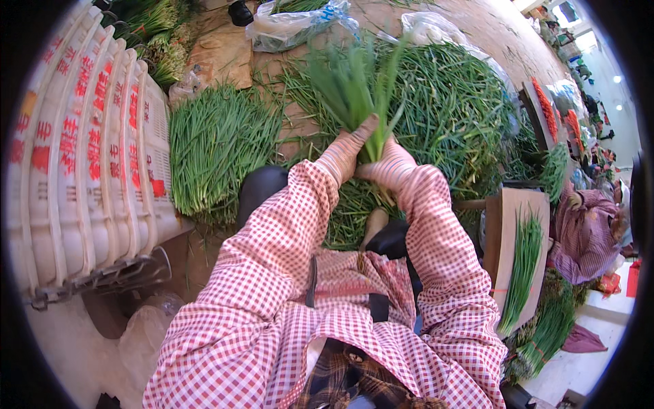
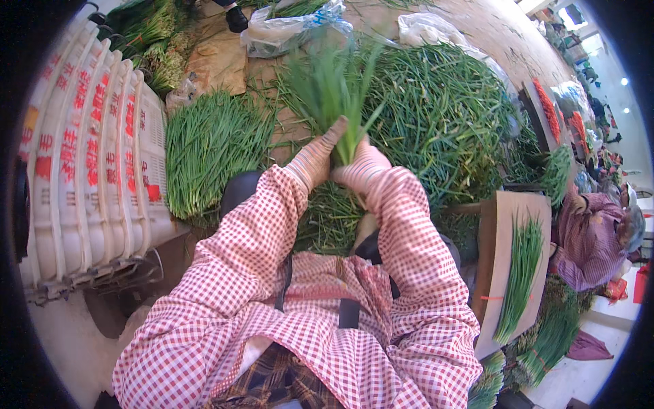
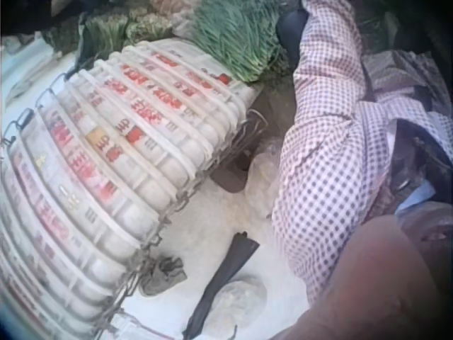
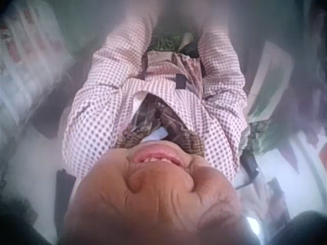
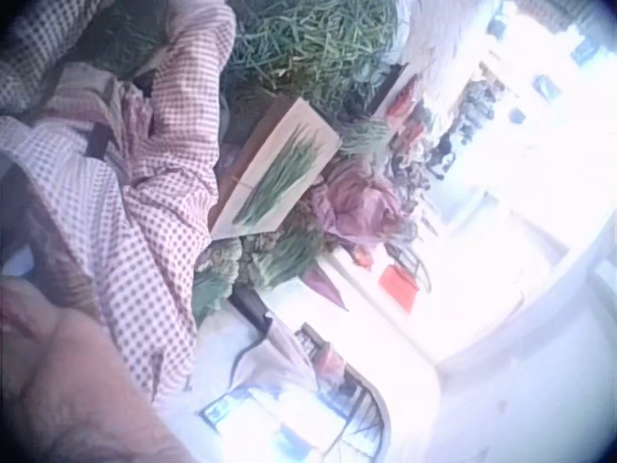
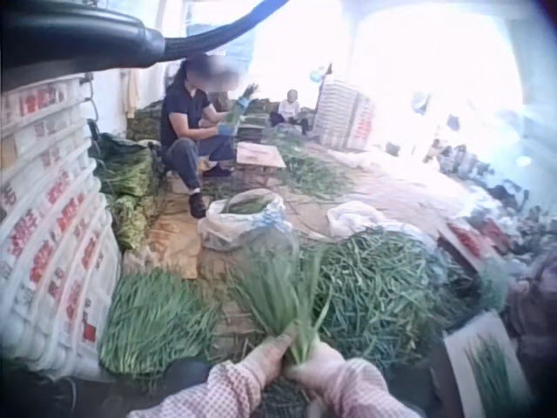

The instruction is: The person bundles handfuls of green vegetables using red plastic ties and organizes them into stacks.

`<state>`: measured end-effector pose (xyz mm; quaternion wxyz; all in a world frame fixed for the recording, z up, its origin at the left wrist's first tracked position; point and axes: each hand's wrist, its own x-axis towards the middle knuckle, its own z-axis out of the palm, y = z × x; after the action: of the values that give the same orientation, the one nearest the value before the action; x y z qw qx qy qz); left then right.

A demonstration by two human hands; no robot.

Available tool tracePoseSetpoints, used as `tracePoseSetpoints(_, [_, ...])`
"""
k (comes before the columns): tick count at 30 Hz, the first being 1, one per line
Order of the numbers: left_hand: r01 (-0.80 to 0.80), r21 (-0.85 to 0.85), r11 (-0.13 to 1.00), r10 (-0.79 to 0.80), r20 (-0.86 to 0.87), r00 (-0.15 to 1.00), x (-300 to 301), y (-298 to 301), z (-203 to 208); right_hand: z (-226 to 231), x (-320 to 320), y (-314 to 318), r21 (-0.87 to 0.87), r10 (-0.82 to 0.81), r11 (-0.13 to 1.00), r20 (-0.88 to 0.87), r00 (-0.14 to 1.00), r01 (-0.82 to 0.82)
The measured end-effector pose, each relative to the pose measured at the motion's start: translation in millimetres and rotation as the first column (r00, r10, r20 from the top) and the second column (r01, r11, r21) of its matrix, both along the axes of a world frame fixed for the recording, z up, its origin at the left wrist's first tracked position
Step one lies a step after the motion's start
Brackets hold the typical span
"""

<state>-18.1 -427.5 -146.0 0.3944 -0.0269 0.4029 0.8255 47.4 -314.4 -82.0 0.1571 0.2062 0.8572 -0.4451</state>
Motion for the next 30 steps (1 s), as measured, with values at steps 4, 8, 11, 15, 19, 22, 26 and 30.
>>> tracePoseSetpoints(4, [-0.136,0.399,0.907,-0.029,0.382,0.924,41,-25,-6,63,81,-65,0.488,0.125,0.82,0.356,0.926,-0.299])
tracePoseSetpoints(8, [0.015,0.54,0.842,-0.168,0.236,0.957,81,-32,-1,88,142,-73,0.433,0.278,0.806,0.323,0.904,-0.403])
tracePoseSetpoints(11, [0.137,0.611,0.78,-0.294,0.164,0.942,100,-33,26,105,179,-27,0.245,0.443,0.888,-0.238,0.864,-0.388])
tracePoseSetpoints(15, [0.149,0.485,0.862,-0.071,-0.176,0.982,107,-21,73,167,171,1,0.161,-0.011,0.984,-0.359,0.933,0.073])
tracePoseSetpoints(19, [0.179,0.315,0.932,0.1,-0.699,0.708,107,18,117,172,130,23,0.072,0.007,0.997,-0.534,0.846,0.037])
tracePoseSetpoints(22, [0.199,0.194,0.961,0.025,-0.772,0.636,120,29,144,183,109,-1,0.004,-0.125,0.986,-0.642,0.757,0.167])
tracePoseSetpoints(26, [0.263,-0.064,0.963,-0.186,-0.863,0.469,113,42,140,171,101,10,-0.081,-0.194,0.974,-0.781,0.594,0.211])
tracePoseSetpoints(30, [0.25,-0.096,0.964,-0.209,-0.853,0.479,122,64,89,170,108,46,0.699,0.388,0.641,-0.651,0.653,0.316])
